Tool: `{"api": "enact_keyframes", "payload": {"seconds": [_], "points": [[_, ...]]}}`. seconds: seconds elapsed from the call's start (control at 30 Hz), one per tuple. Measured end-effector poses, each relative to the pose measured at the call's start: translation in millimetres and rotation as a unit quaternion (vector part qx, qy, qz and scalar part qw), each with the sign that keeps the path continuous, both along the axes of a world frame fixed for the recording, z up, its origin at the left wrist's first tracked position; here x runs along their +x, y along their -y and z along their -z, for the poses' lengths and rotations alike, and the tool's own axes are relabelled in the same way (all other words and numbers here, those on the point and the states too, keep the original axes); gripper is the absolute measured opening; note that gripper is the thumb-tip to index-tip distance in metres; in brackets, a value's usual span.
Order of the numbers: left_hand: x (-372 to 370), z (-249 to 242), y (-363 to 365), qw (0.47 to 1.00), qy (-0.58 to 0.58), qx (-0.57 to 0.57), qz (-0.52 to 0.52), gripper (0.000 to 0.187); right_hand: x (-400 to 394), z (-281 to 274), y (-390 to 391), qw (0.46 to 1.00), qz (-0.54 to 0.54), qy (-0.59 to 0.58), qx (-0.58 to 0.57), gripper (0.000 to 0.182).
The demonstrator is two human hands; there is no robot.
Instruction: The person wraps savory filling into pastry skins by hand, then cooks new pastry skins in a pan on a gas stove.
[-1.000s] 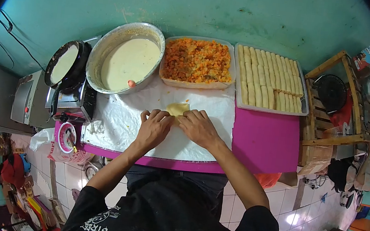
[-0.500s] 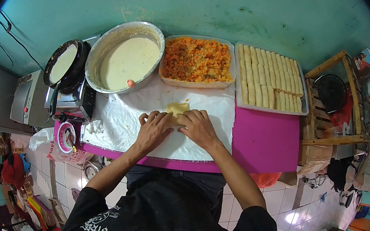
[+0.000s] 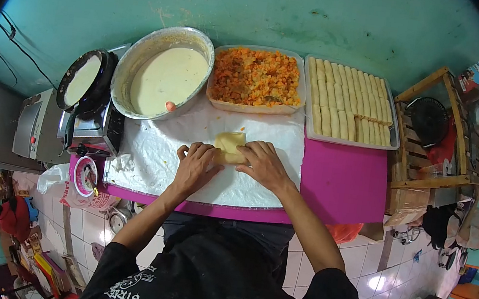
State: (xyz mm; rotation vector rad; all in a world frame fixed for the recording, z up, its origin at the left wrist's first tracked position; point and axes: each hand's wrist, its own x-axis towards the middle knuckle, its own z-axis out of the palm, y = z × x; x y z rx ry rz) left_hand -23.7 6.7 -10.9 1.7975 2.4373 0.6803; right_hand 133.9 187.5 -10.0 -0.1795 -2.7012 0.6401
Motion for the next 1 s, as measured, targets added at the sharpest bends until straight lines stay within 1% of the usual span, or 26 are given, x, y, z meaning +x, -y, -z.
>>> {"api": "enact_keyframes", "payload": {"seconds": [0.1, 0.17, 0.2, 0.27, 0.3, 0.37, 0.47, 0.53, 0.63, 0.7, 0.73, 0.8, 0.83, 0.87, 0.93, 1.0], "points": [[8, -4, 4, 0.999, 0.007, 0.022, -0.04, 0.051, 4, -6, 3, 1.0, 0.008, 0.003, 0.004, 0.048], [27, 5, 21, 0.998, 0.001, 0.034, -0.046, 0.05, 18, -1, 18, 0.997, 0.031, -0.042, 0.056, 0.045], [35, 4, 29, 1.0, -0.01, 0.003, -0.016, 0.054, 22, -7, 28, 1.0, 0.004, -0.011, 0.027, 0.04], [54, -2, 31, 0.998, 0.016, -0.062, -0.004, 0.063, 22, -9, 47, 0.998, 0.016, 0.003, 0.062, 0.043], [56, 0, 25, 0.998, 0.019, -0.065, -0.001, 0.063, 19, -6, 50, 0.998, 0.019, 0.007, 0.059, 0.043], [49, 5, 3, 0.997, -0.025, -0.057, -0.045, 0.069, 9, -1, 48, 0.993, 0.054, 0.027, 0.099, 0.044], [26, 9, -16, 0.996, -0.059, -0.063, -0.037, 0.072, 1, -12, 41, 0.993, 0.079, 0.036, 0.082, 0.045], [11, 11, -29, 0.995, -0.074, -0.056, -0.031, 0.071, -5, -14, 38, 0.993, 0.074, 0.048, 0.072, 0.044], [-1, 9, -38, 0.996, -0.082, -0.043, -0.016, 0.066, -13, -12, 26, 0.993, 0.073, 0.028, 0.093, 0.039], [-4, 7, -38, 0.996, -0.076, -0.042, -0.013, 0.064, -19, -17, 11, 0.993, 0.114, 0.017, 0.038, 0.036], [-3, 6, -36, 0.997, -0.065, -0.026, -0.014, 0.061, -21, -19, 4, 0.993, 0.112, 0.018, 0.035, 0.036], [-2, 6, -36, 0.998, -0.056, -0.008, -0.016, 0.059, -23, -23, -11, 0.997, 0.078, 0.006, -0.022, 0.031], [-2, 6, -36, 0.999, -0.048, -0.005, -0.019, 0.058, -24, -16, -17, 0.998, 0.05, 0.003, -0.027, 0.029], [0, 6, -35, 0.999, -0.038, -0.005, -0.023, 0.058, -28, -14, -21, 0.998, 0.049, 0.004, -0.027, 0.029], [1, 6, -35, 0.999, -0.022, -0.007, -0.024, 0.058, -36, -11, -30, 0.996, 0.063, 0.059, -0.037, 0.029], [1, 6, -36, 1.0, -0.01, -0.008, -0.026, 0.059, -42, 8, -40, 0.996, 0.066, 0.058, -0.025, 0.031]]}}
